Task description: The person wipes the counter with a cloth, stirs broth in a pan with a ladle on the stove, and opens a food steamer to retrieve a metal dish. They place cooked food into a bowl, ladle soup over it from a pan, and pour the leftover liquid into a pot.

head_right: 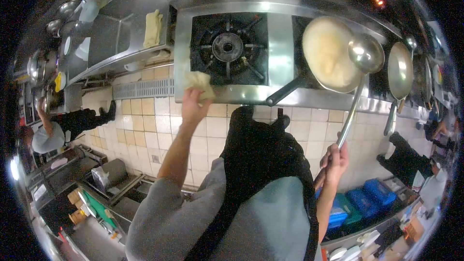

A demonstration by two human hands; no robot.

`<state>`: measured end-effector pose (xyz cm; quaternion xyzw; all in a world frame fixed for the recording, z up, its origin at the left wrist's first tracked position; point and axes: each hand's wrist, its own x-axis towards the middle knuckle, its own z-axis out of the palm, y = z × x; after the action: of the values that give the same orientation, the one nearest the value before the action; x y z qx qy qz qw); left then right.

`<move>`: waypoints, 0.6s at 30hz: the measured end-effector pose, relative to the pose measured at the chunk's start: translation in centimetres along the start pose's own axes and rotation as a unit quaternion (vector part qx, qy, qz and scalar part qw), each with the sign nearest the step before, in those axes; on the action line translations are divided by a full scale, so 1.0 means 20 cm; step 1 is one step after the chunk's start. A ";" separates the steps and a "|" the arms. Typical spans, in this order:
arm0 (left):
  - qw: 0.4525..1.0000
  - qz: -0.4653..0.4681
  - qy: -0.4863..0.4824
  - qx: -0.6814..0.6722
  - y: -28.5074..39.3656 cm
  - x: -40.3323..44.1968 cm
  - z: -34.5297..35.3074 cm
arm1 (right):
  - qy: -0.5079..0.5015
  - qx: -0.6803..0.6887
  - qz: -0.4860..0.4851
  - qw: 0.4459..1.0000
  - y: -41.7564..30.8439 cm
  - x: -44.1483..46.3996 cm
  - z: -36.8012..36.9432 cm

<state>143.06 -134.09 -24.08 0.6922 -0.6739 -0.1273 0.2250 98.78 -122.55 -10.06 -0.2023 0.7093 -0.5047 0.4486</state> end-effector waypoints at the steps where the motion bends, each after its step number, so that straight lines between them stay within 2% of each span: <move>1: 0.999 0.012 -0.030 -0.006 0.09 -0.02 0.05 | -0.009 -0.003 -0.004 1.000 0.00 0.03 -0.02; 5: 0.994 0.008 -0.105 -0.041 0.47 -0.07 0.27 | -0.008 0.005 -0.008 1.000 -0.03 0.04 -0.13; 7: 0.993 0.026 -0.108 -0.033 0.62 -0.04 0.37 | -0.021 0.007 0.001 1.000 -0.03 0.07 -0.20; 9: 0.993 0.044 -0.111 -0.022 0.70 -0.02 0.44 | -0.023 0.019 -0.003 1.000 -0.03 0.10 -0.27; 11: 0.983 0.067 -0.171 -0.004 0.72 0.02 0.47 | -0.031 0.019 -0.004 0.999 -0.03 0.11 -0.33; 12: 0.983 0.072 -0.171 -0.003 0.76 0.07 0.42 | -0.027 0.023 -0.006 0.999 -0.02 0.13 -0.37; 14: 0.943 -0.071 -0.296 -0.132 0.77 0.22 0.28 | -0.043 0.037 -0.013 0.998 0.03 0.17 -0.41; 15: 0.944 -0.055 -0.266 -0.187 0.70 0.28 0.31 | -0.039 0.041 -0.012 0.998 0.05 0.17 -0.43; 16: 0.944 -0.051 -0.270 -0.185 0.64 0.33 0.34 | -0.037 0.041 -0.006 0.998 0.06 0.18 -0.43; 18: 0.882 -0.083 -0.183 -0.425 0.72 0.48 0.24 | -0.026 0.038 0.001 0.999 0.06 0.17 -0.43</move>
<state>128.69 -144.13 -20.01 0.5477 -0.5241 -0.5447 0.3588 89.95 -120.02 -11.90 -0.1979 0.6777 -0.5255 0.4747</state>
